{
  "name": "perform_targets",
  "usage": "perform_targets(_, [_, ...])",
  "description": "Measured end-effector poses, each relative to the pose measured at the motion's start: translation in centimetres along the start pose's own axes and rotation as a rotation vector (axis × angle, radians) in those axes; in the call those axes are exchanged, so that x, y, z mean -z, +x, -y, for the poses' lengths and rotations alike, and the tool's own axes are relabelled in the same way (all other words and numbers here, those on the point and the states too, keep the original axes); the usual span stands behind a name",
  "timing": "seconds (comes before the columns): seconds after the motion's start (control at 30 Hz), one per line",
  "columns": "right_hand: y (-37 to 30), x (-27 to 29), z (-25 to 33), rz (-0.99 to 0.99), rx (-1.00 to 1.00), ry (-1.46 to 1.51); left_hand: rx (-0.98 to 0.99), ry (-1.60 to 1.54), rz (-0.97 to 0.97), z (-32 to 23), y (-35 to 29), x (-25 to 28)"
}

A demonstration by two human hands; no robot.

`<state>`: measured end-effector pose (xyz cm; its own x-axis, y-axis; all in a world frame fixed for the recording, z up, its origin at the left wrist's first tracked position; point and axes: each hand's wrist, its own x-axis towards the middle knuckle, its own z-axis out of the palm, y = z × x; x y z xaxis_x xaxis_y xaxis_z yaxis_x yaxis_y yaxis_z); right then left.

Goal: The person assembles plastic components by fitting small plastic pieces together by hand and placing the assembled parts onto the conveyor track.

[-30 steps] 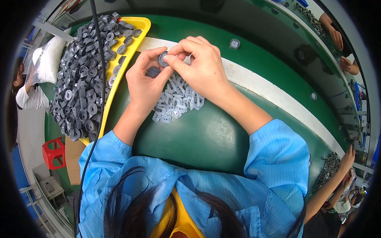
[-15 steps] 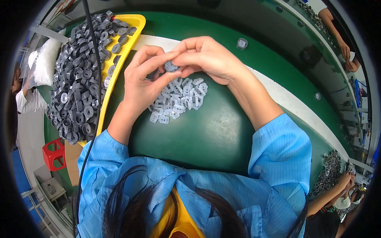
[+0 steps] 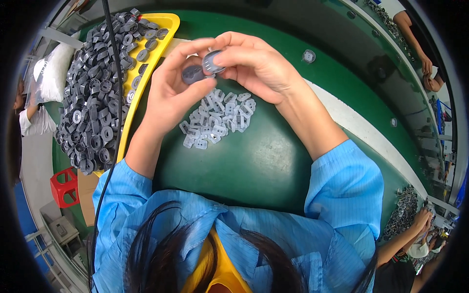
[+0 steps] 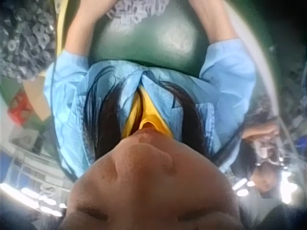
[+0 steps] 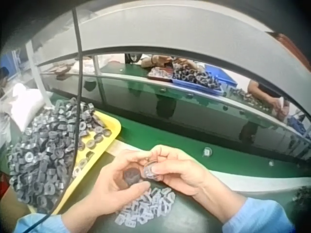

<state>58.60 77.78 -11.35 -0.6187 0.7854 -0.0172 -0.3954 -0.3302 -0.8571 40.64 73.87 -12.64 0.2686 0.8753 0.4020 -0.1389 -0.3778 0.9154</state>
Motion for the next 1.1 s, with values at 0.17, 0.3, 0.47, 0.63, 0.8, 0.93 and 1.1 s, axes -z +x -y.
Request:
perform_targets(0.17, [0.6, 2.8, 0.1, -0.219, 0.040, -0.181, 0.247, -0.106, -0.135, 0.0, -0.3, 2.1])
perform_targets(0.3, [1.5, 7.2, -1.1, -0.572, 0.099, -0.898, 0.241, 0.458, -0.185, -0.4, -0.2, 2.7])
perform_targets(0.47, [1.4, 5.2, -1.1, -0.646, 0.549, -1.598, -0.019, 0.680, -0.260, 0.7, -0.2, 3.3])
perform_targets(0.63, [1.2, 0.5, -3.2, -0.085, 0.369, -1.524, -0.368, 1.015, -0.164, 0.4, 0.3, 3.7])
perform_targets(0.8, [1.2, 2.0, -2.2, 0.011, 0.369, -1.503, -0.148, 0.622, -0.248, 0.4, -0.2, 2.8])
perform_targets(0.93, [0.6, 2.0, -0.9, -0.119, 0.236, -1.245, 0.038, 0.564, -0.231, 1.0, -0.5, 2.8])
perform_targets(1.1, [0.1, 0.7, -3.5, -0.364, 0.372, -1.684, 0.234, 0.318, -0.135, 1.9, -0.4, 3.0])
